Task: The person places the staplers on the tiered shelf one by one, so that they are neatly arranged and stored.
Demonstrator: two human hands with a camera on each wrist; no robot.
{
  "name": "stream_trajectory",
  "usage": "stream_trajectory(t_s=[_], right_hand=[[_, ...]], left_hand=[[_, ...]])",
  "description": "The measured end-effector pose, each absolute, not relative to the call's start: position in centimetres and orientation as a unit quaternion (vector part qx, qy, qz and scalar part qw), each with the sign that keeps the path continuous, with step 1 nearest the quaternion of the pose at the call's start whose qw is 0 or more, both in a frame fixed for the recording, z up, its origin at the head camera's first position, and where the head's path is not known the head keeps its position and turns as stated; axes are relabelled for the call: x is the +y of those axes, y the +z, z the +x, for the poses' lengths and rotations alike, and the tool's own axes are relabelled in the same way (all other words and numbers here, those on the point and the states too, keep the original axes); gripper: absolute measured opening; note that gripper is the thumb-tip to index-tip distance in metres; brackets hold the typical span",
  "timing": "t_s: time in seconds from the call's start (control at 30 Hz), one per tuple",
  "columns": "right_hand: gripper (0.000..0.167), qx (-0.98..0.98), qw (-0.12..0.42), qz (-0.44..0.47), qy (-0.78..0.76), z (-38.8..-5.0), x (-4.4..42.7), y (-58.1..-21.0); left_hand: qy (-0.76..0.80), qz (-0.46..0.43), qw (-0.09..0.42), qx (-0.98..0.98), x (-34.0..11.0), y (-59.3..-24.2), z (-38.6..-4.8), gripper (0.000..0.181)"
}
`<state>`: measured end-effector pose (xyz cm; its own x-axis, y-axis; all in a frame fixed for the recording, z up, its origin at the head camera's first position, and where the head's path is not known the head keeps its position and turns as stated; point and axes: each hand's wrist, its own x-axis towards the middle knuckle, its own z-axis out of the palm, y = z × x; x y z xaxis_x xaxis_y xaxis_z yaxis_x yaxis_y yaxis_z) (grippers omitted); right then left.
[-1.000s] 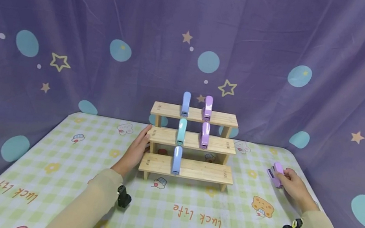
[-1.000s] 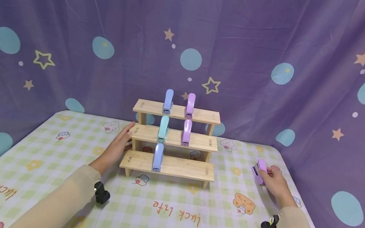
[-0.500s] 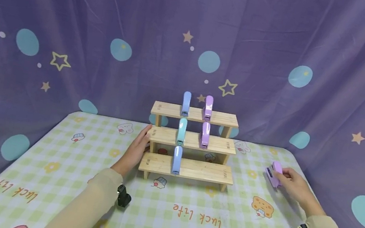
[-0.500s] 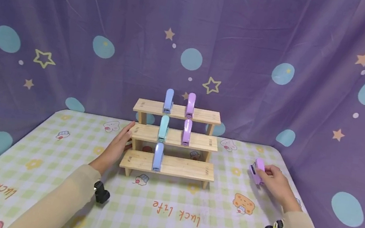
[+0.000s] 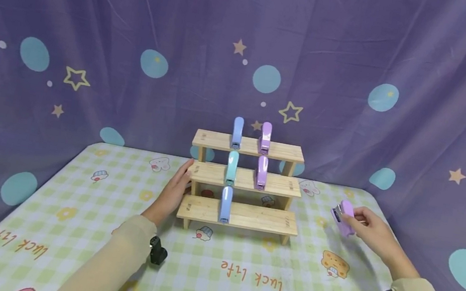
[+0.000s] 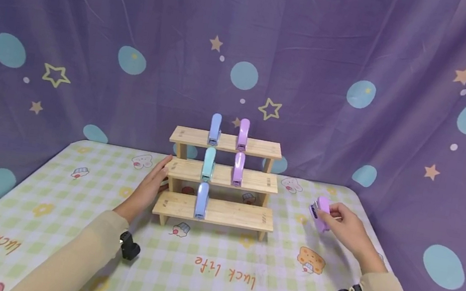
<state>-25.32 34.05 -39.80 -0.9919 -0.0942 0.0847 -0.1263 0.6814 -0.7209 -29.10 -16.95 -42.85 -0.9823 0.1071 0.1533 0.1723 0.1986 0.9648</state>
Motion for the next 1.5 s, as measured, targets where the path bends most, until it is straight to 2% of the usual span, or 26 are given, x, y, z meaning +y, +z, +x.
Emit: stream_trajectory(t_s=[0.43,1.33,1.5], right_hand=[[0.036,-0.914,0.033,0.101,0.391,-24.6,30.8,-38.1],[0.026,-0.882,-0.031,0.179,0.434,-24.2,23.6,-37.9],[0.024,-0.875,-0.036,0.191,0.444,-24.5,22.2,-38.5]], left_hand=[[-0.622,-0.090,0.029,-0.778,-17.1,-43.0,-29.3,0.055],[-0.630,-0.087,0.013,-0.772,-17.0,-42.5,-29.0,0.054],[-0.623,-0.088,0.028,-0.777,-17.1,-43.0,-29.3,0.054]])
